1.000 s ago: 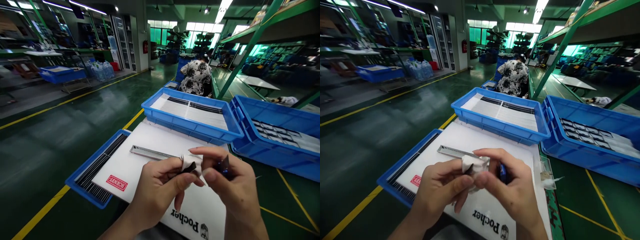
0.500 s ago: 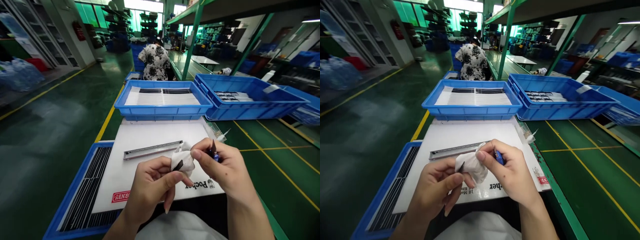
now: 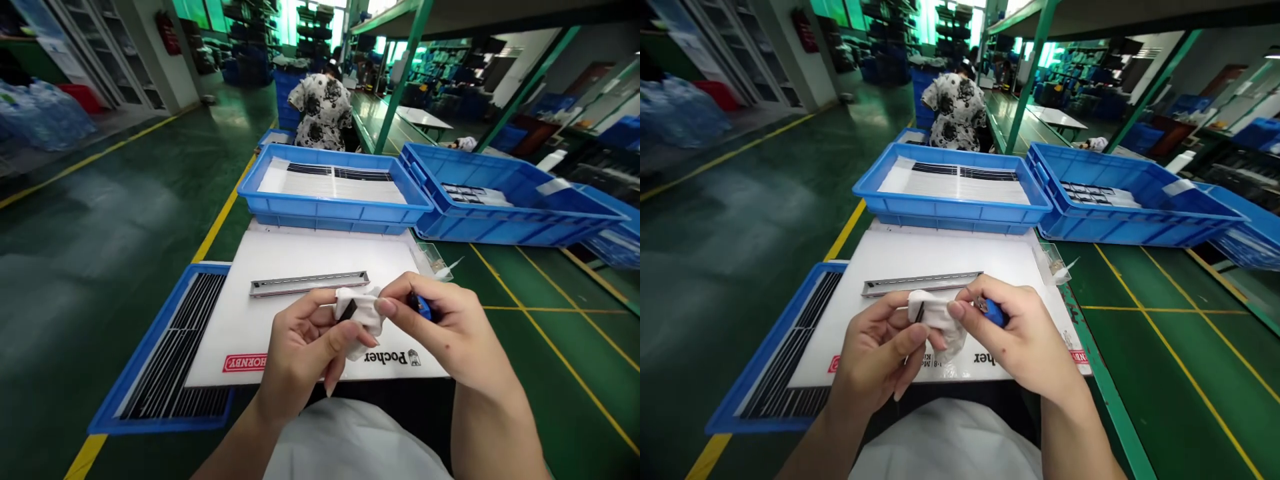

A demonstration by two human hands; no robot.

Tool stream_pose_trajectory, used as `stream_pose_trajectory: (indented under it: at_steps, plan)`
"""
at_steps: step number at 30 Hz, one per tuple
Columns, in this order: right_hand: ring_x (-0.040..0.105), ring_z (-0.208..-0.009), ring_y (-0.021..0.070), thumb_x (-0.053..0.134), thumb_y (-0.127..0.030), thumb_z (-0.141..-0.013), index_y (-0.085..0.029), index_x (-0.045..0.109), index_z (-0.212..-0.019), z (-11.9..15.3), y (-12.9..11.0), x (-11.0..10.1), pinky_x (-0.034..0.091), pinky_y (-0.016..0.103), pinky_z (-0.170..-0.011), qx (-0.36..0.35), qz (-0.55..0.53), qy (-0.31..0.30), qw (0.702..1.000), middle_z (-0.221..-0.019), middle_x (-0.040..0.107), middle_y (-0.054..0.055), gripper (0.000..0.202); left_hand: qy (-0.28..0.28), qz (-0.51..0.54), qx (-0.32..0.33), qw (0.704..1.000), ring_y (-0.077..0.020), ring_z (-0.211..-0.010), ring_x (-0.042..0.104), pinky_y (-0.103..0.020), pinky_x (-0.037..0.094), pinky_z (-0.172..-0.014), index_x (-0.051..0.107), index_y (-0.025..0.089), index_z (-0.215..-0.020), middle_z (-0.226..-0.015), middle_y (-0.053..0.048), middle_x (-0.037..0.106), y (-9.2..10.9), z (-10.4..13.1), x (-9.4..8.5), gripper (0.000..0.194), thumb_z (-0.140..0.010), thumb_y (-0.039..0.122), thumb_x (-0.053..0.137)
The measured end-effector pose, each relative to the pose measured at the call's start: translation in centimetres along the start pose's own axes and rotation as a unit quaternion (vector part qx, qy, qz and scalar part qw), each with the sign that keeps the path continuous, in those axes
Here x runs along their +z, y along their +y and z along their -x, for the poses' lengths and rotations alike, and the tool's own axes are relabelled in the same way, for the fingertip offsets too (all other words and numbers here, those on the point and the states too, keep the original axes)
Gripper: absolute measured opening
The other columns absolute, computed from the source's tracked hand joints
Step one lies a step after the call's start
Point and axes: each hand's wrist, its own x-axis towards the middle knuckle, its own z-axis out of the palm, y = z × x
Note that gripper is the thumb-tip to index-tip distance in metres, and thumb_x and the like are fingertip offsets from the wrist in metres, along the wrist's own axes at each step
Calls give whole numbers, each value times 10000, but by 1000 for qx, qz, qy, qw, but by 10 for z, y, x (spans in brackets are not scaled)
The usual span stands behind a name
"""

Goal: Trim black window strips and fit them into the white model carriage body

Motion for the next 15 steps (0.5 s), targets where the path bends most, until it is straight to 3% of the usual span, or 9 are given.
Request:
stream_pose_trajectory:
  at_steps: [8,15]
  plan:
    - [484,-616,138,699,-380,-1005,-224,711,-824,-7,33,-29,385,275,-566,-35,-13,-41,998,-685,593,-14,239,27,23,21,999,-23,-307,440,-134,296,-317,753,196,-975,-753,-62,815,-20,-10,28,157,-900,315,823]
    - [448,-573,113,696,-356,-1019,-224,693,-833,-1,59,-56,360,263,-528,-30,-54,-3,998,-668,562,-34,228,50,-14,14,999,-27,-305,457,-142,285,-298,811,195,-1005,-828,-93,835,-41,-23,56,184,-890,338,831]
